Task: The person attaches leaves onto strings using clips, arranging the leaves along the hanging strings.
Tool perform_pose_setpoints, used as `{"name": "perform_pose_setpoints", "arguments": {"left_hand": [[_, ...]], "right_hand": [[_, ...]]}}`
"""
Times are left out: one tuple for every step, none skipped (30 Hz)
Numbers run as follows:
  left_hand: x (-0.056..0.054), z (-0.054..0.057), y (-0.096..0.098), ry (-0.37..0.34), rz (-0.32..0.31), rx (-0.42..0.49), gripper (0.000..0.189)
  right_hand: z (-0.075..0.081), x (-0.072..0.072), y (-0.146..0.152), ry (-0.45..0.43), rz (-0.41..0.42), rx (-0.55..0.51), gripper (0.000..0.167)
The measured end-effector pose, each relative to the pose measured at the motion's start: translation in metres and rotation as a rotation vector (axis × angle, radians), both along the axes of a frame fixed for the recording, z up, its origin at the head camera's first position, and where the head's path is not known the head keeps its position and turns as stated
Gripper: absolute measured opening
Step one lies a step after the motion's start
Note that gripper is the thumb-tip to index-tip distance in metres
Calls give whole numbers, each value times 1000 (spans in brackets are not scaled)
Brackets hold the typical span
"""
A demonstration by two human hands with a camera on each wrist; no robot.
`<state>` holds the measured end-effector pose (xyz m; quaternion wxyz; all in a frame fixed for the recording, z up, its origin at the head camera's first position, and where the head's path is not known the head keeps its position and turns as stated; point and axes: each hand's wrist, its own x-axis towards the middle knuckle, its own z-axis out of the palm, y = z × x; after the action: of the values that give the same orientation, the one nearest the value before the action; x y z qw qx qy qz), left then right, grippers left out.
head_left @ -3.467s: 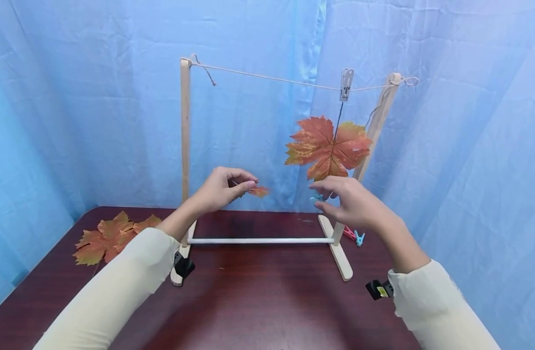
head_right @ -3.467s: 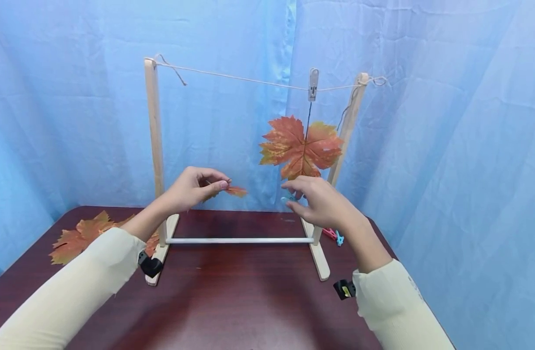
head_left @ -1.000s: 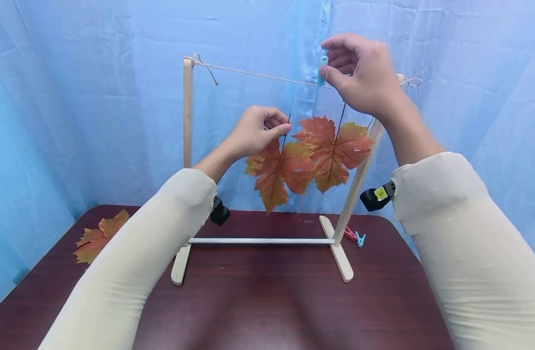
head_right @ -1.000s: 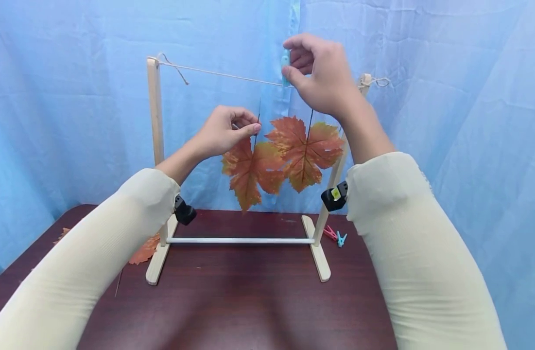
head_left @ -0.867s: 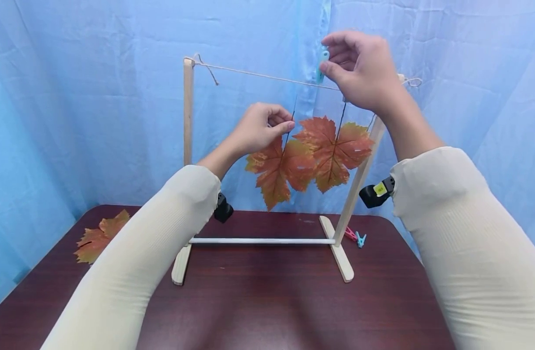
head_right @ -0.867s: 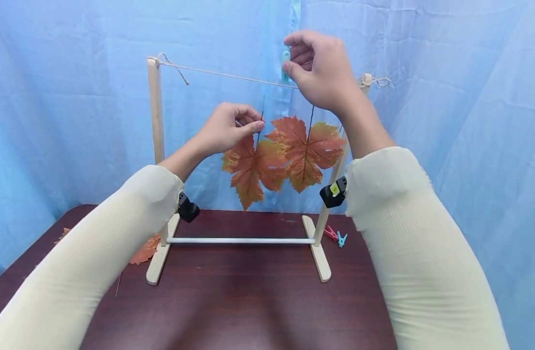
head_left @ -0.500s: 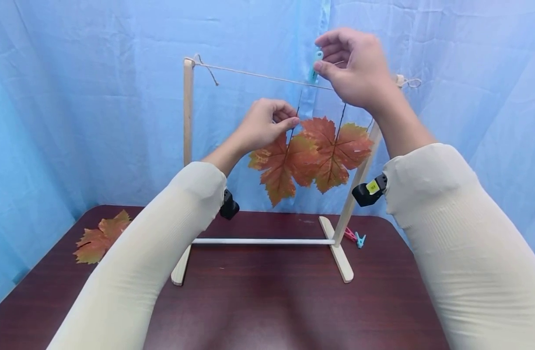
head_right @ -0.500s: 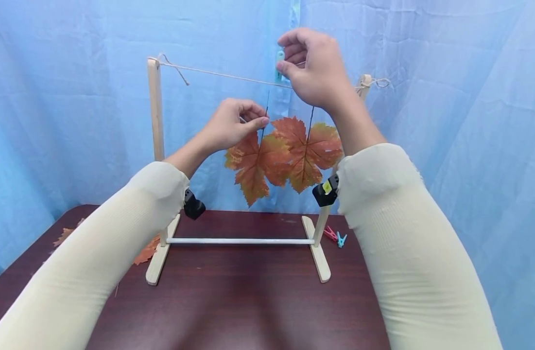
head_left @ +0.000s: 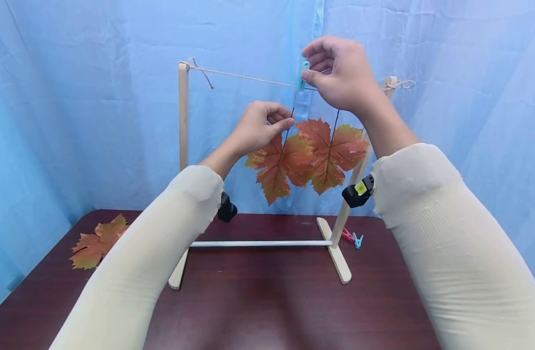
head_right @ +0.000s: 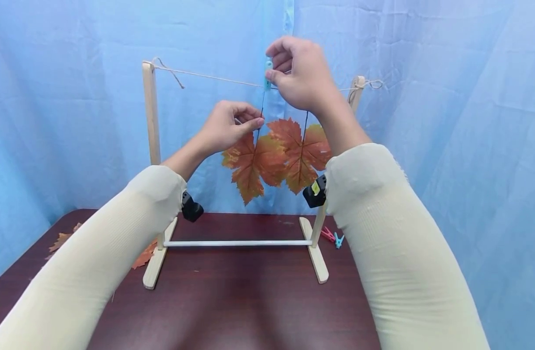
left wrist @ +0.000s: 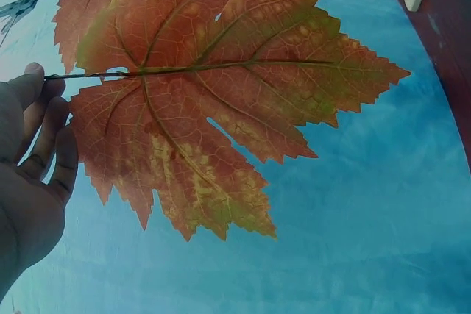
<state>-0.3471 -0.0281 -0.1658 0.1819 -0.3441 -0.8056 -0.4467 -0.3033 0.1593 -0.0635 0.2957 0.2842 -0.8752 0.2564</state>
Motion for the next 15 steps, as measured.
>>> {"name": "perform_pose_setpoints", "arguments": {"left_hand": [[0,1,1,3,-5,2,20],[1,1,1,7,-12,5,20],[1,2,2,10,-17,8,21],[1,3,2,12,-20,12,21],[2,3,3,19,-25,16,22],[2,4,4,24,-27,23,22],[2,5,4,32,-29,31,22],[2,5,5,38,-30,39,21],[3,6,6,42,-32,48,21],[3,7,7,48,-35,56,20],[3,7,8,52,-40,65,20],[3,8,9,50,-42,71,20],[3,8,10,52,-47,78,20],[3,8,11,53,-50,83,20],[3,9,12,51,-56,92,21]], "right_hand": [[0,0,0,0,-2,1,31],[0,0,0,-2,-6,2,31],[1,0,0,-3,-11,2,31],[1,0,-1,-4,-16,3,31],[1,0,0,-9,-19,3,31],[1,0,0,-15,-22,2,31],[1,0,0,-23,-27,2,31],[1,0,0,-30,-30,2,32],[2,0,0,-37,-32,2,32],[2,0,1,-45,-36,2,32],[2,0,1,-53,-40,3,32],[2,1,2,-58,-43,3,33],[2,1,2,-62,-46,3,33],[2,1,3,-63,-47,5,33],[2,2,3,-65,-51,7,33]]}}
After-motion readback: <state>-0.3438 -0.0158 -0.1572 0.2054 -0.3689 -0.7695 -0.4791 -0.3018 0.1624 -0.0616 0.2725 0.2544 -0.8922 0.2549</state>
